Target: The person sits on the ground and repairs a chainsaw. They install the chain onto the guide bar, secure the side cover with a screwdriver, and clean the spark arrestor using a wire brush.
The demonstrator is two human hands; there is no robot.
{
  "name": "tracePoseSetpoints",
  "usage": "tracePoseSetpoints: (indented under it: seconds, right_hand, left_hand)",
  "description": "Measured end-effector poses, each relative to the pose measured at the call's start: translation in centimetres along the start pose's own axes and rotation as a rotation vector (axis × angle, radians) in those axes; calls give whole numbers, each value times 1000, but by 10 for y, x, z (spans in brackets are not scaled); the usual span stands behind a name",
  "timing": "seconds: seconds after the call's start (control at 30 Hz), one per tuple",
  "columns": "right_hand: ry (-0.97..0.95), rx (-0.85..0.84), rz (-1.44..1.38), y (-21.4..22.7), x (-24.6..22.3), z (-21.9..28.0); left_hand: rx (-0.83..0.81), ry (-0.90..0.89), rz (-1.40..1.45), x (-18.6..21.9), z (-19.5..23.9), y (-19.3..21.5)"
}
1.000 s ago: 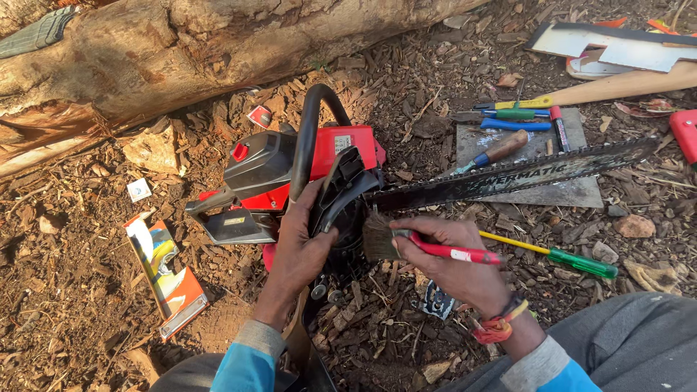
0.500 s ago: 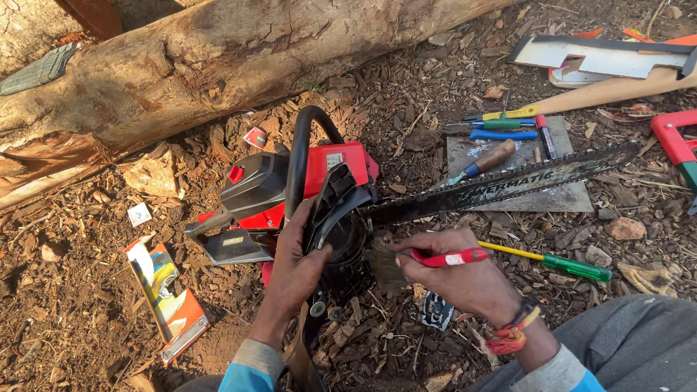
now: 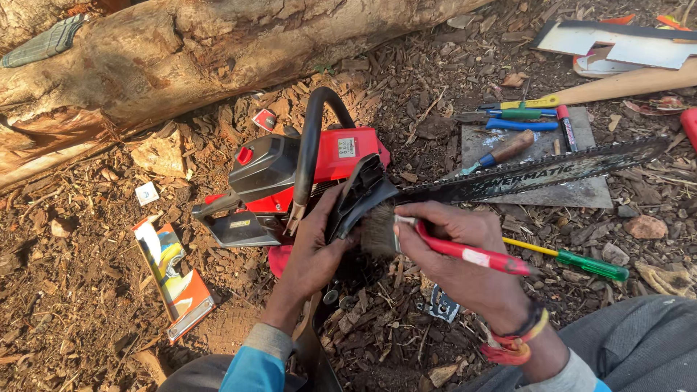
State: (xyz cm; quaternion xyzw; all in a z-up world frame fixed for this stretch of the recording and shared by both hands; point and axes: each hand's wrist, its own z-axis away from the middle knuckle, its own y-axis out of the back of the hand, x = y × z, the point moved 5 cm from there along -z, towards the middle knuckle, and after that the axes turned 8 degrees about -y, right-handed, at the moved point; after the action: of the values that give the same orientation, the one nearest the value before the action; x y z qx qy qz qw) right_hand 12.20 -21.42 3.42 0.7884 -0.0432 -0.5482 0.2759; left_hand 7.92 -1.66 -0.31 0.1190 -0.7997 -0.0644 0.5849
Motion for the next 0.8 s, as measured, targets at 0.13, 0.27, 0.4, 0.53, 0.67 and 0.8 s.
tracePoseSetpoints:
  seconds: [0.13, 0.27, 0.4, 0.53, 0.67, 0.8]
  right_hand:
    - [0, 63, 70, -25, -5, 8]
    - [-374, -40, -195, -37, 25, 8]
    - [-484, 43, -744, -32, 42, 4]
    - [-384, -116, -744, -64, 28, 15]
    - [-210, -249, -100, -27, 16, -3]
    - [210, 13, 195, 7, -19, 5]
  left_hand:
    - [11, -4, -38, 3, -2, -6]
    - [4, -46, 4, 4, 1, -10]
    - [38, 127, 81, 0, 1, -7]
    - [39, 72, 60, 4, 1, -2]
    - [16, -9, 59, 5, 3, -6]
    - [-22, -114, -145, 4, -1, -8]
